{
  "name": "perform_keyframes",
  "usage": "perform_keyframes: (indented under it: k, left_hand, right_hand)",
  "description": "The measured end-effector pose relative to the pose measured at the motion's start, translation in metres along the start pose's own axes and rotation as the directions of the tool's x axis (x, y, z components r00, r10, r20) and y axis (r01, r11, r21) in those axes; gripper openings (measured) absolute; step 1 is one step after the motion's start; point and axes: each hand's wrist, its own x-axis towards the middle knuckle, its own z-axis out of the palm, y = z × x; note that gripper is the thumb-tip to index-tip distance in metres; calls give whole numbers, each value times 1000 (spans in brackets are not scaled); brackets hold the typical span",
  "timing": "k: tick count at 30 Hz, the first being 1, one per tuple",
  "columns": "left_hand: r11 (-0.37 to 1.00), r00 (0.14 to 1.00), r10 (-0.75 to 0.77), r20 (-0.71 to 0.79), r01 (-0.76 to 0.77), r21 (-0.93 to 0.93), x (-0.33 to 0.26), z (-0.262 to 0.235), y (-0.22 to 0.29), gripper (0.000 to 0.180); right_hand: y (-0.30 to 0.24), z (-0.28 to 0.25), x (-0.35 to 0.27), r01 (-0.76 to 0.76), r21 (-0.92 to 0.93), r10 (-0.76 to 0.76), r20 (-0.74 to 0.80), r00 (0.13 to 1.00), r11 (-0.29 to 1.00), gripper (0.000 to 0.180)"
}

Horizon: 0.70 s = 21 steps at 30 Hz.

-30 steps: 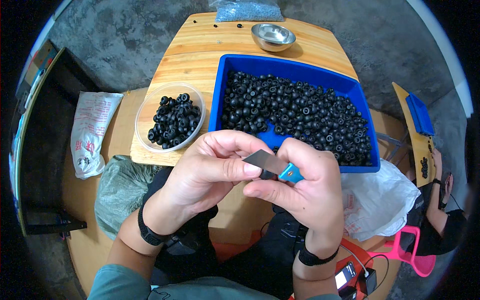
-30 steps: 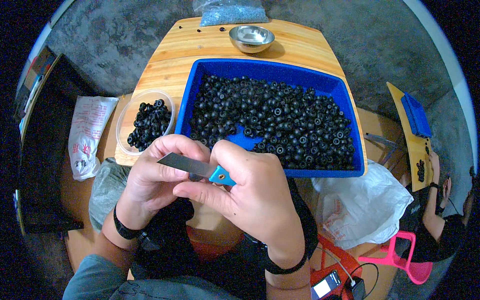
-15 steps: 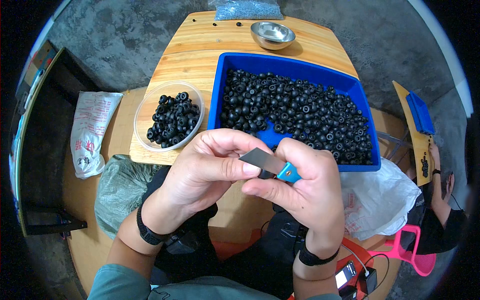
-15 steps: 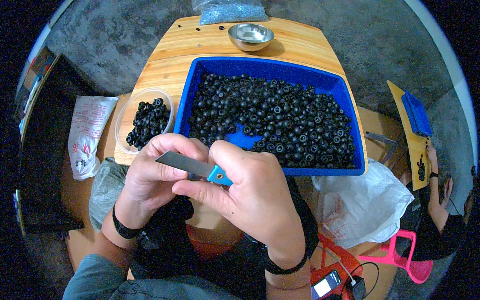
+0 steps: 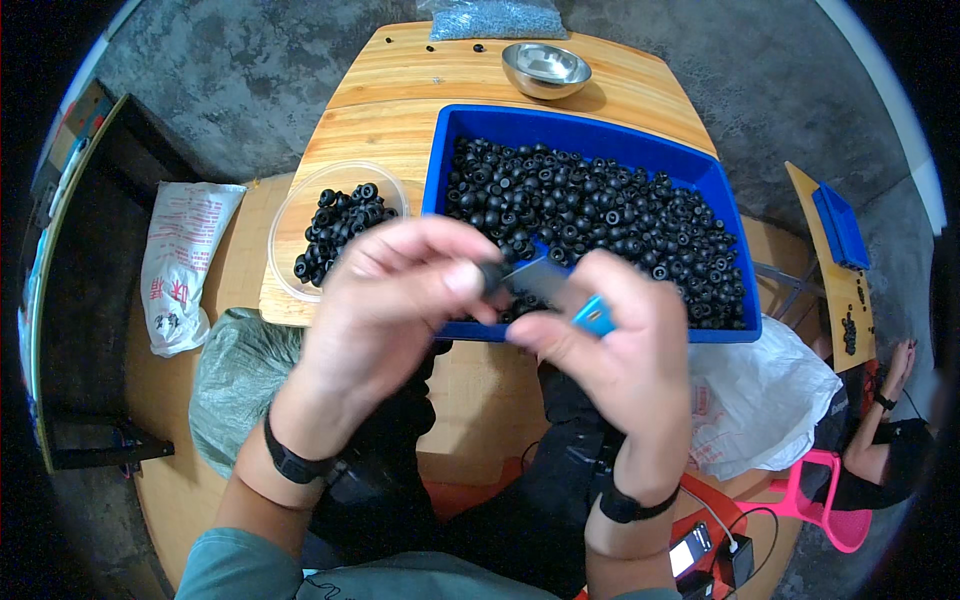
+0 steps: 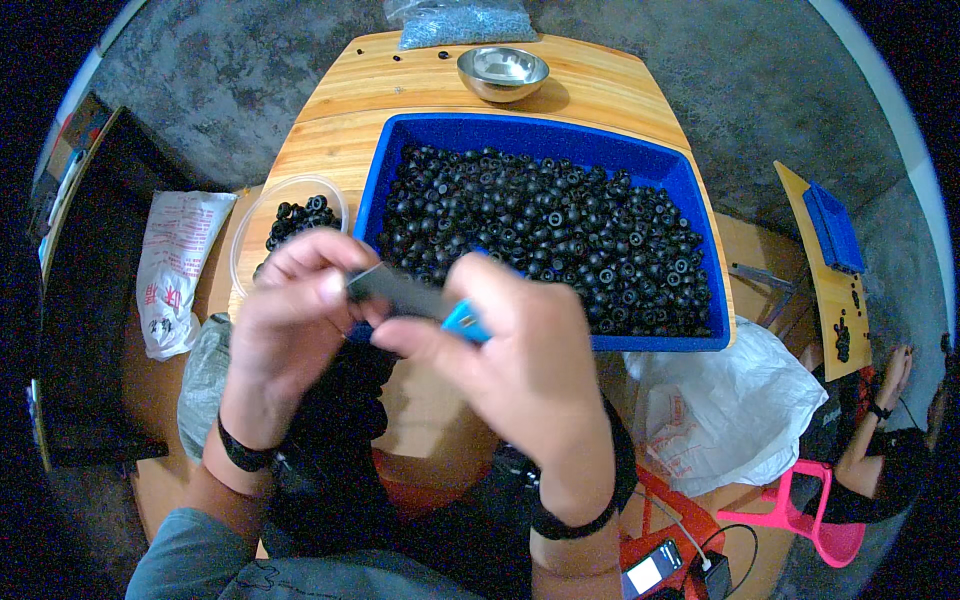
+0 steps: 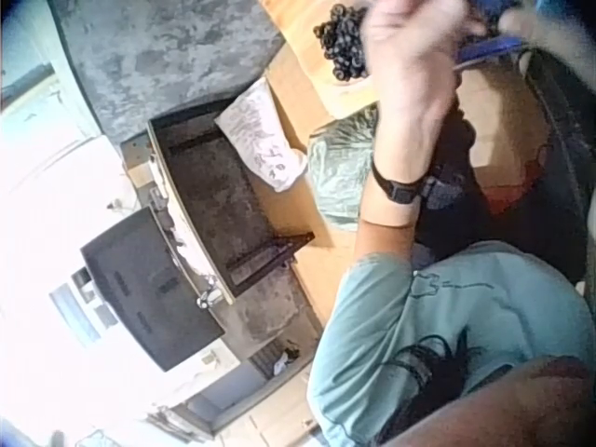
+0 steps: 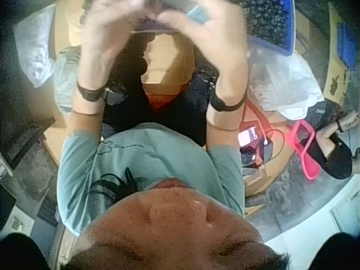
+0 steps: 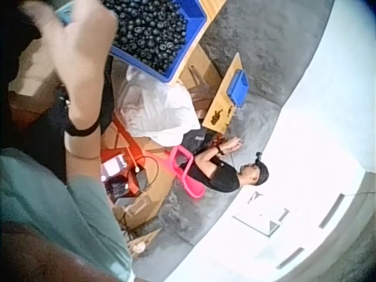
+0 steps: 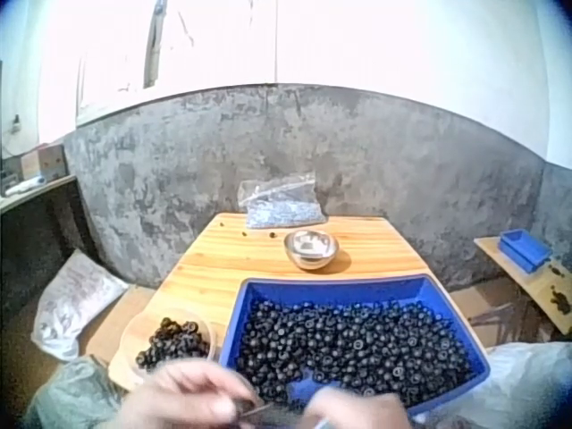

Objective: Using a small utility knife to trim excess plastic (flash) from black plastic rings/gaskets.

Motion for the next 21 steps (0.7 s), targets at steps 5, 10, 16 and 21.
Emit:
perform_keyframes:
  k: [5,10,16,21]
  left_hand:
    - [803,845,446,-296,-231,550,5,-35,39,19]
    - [674,746,566,-351,-173,718,8,-35,35,24]
    - [740,819,467,-334,-154,655,8,-27,26,24]
    - [762,848,431,-310,-157,629,6,-24,24,19]
  right_hand:
    - [31,-11,10,-199,-35,188,-196,962,979,26]
    - [44,17,22,-214,-248,249,120,961,945,23]
    - [48,26,43,-262,-373,412,414,812,890,30]
    - [57,20,40,-211,-294,338,497,799,932,24]
